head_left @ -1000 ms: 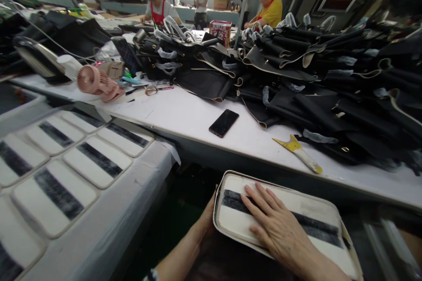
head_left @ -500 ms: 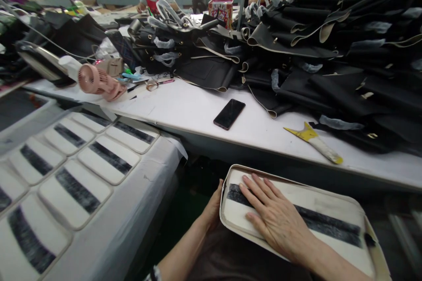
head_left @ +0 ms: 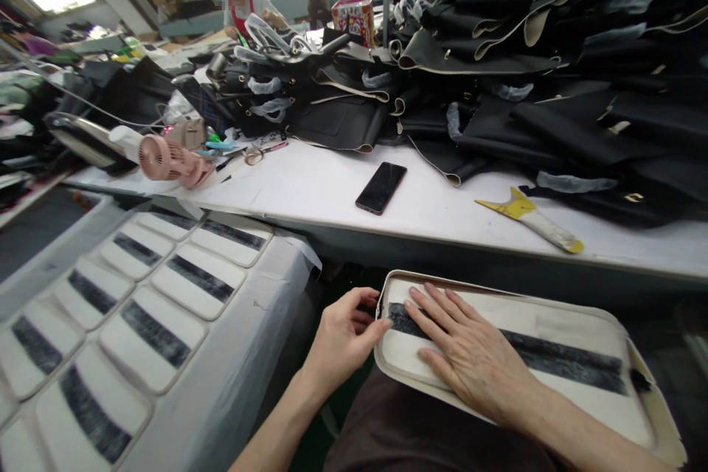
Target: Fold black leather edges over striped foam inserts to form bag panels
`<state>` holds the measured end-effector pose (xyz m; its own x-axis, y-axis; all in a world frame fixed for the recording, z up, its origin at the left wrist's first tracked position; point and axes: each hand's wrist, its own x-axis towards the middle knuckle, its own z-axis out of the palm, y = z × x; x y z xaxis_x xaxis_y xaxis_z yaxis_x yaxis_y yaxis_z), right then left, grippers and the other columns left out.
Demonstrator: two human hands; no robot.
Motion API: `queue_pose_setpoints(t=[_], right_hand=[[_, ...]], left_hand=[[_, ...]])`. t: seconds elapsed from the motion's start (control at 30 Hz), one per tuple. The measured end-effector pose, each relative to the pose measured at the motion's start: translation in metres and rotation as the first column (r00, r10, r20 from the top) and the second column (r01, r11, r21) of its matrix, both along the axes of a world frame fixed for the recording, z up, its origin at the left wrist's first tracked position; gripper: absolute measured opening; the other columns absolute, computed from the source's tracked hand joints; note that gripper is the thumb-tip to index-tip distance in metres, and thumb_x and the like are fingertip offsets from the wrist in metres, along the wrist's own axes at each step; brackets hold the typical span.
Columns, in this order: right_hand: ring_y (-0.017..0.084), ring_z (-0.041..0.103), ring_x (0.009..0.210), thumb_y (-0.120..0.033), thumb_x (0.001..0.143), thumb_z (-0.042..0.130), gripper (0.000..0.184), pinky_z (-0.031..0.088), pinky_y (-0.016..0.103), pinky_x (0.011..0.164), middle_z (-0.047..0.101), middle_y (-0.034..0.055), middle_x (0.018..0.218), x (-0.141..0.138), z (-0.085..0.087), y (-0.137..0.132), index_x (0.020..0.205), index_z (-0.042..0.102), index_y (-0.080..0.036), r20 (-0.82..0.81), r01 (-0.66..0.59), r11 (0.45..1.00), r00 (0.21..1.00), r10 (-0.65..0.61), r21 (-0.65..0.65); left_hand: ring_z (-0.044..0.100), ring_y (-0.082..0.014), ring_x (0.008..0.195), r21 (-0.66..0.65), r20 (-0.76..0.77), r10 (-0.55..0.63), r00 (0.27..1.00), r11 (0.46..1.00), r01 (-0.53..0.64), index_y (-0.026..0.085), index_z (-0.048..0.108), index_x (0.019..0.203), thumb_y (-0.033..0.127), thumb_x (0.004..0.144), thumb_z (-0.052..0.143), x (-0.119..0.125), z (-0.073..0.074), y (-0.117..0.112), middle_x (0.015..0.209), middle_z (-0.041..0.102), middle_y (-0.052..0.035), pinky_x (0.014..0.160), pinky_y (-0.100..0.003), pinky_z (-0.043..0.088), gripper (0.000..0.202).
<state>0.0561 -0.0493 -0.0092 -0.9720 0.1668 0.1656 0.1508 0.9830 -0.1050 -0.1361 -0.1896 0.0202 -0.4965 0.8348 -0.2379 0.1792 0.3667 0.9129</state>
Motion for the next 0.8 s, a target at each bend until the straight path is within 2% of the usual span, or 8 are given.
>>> queue_pose_setpoints(t=[0.07, 0.1, 0.17, 0.27, 0.37, 0.47, 0.63, 0.8], right_hand=[[0.025, 0.021, 0.146, -0.041, 0.096, 0.047, 0.062, 0.026, 0.045, 0.117, 0.022, 0.0025, 0.159, 0.000, 0.000, 0.000, 0.152, 0.027, -0.023, -0.014, 0.003, 1.000, 1.000, -0.003, 0.001], [0.025, 0.021, 0.146, -0.041, 0.096, 0.048, 0.062, 0.026, 0.045, 0.116, 0.022, 0.0026, 0.159, 0.000, 0.000, 0.000, 0.152, 0.027, -0.022, -0.021, 0.002, 1.000, 1.000, -0.002, 0.004], [0.025, 0.020, 0.146, -0.041, 0.096, 0.048, 0.062, 0.027, 0.045, 0.116, 0.023, 0.0026, 0.159, 0.000, 0.000, 0.000, 0.152, 0.027, -0.022, -0.024, 0.001, 1.000, 1.000, -0.001, 0.008], [0.026, 0.019, 0.146, -0.041, 0.097, 0.047, 0.062, 0.027, 0.045, 0.116, 0.022, 0.0026, 0.159, 0.001, -0.001, 0.000, 0.152, 0.026, -0.023, -0.010, 0.002, 1.000, 1.000, -0.002, 0.013], [0.025, 0.018, 0.147, -0.042, 0.097, 0.045, 0.062, 0.026, 0.045, 0.117, 0.020, 0.0024, 0.159, 0.003, -0.002, 0.000, 0.153, 0.025, -0.023, -0.004, 0.001, 1.000, 1.000, -0.001, 0.012], [0.025, 0.018, 0.147, -0.042, 0.098, 0.044, 0.062, 0.026, 0.045, 0.117, 0.018, 0.0029, 0.160, 0.003, -0.002, 0.000, 0.153, 0.024, -0.022, -0.001, 0.005, 1.000, 1.000, -0.005, 0.003], [0.026, 0.018, 0.146, -0.042, 0.097, 0.044, 0.062, 0.025, 0.046, 0.118, 0.020, 0.0030, 0.159, 0.004, -0.003, 0.000, 0.153, 0.024, -0.023, 0.015, 0.015, 1.000, 1.000, -0.015, -0.017], [0.025, 0.019, 0.146, -0.040, 0.098, 0.044, 0.060, 0.022, 0.045, 0.119, 0.022, 0.0033, 0.159, 0.005, -0.002, -0.001, 0.152, 0.026, -0.022, -0.009, 0.018, 1.000, 1.000, -0.019, -0.024]], left_hand=[[0.063, -0.0159, 0.070, -0.038, -0.235, -0.124, 0.964, 0.992, 0.119, 0.022, 0.063, 0.109, 0.027, 0.083, 0.063, -0.001, 0.014, 0.006, 0.103, 0.065, -0.0055, 0.063, -0.025, 0.050, 0.027], [0.063, -0.0155, 0.070, -0.089, -0.356, -0.199, 0.913, 0.980, 0.178, 0.023, 0.062, 0.110, 0.024, 0.084, 0.059, -0.002, 0.021, 0.010, 0.103, 0.064, -0.0048, 0.064, -0.025, 0.049, 0.026], [0.064, -0.0171, 0.075, -0.247, -0.556, -0.360, 0.749, 0.932, 0.264, 0.025, 0.060, 0.112, 0.021, 0.086, 0.052, -0.002, 0.032, 0.016, 0.103, 0.063, -0.0041, 0.066, -0.027, 0.049, 0.028], [0.067, -0.0216, 0.077, -0.474, -0.665, -0.561, 0.493, 0.827, 0.302, 0.024, 0.060, 0.106, 0.022, 0.089, 0.046, 0.000, 0.044, 0.024, 0.098, 0.063, -0.0047, 0.064, -0.030, 0.050, 0.023], [0.068, -0.0236, 0.071, -0.574, -0.674, -0.648, 0.354, 0.761, 0.301, 0.021, 0.061, 0.093, 0.024, 0.089, 0.045, -0.001, 0.050, 0.032, 0.089, 0.064, -0.0050, 0.059, -0.031, 0.050, 0.017], [0.069, -0.0257, 0.069, -0.612, -0.667, -0.684, 0.297, 0.729, 0.306, 0.021, 0.062, 0.087, 0.026, 0.090, 0.045, -0.003, 0.053, 0.040, 0.085, 0.066, -0.0053, 0.059, -0.034, 0.051, 0.018], [0.070, -0.0298, 0.074, -0.646, -0.634, -0.724, 0.270, 0.689, 0.330, 0.020, 0.061, 0.086, 0.023, 0.086, 0.048, -0.005, 0.055, 0.052, 0.084, 0.071, -0.0066, 0.061, -0.038, 0.054, 0.014], [0.071, -0.0343, 0.069, -0.699, -0.619, -0.753, 0.225, 0.658, 0.280, 0.015, 0.060, 0.092, 0.019, 0.086, 0.044, 0.001, 0.050, 0.054, 0.075, 0.071, -0.0128, 0.058, -0.044, 0.055, 0.017]])
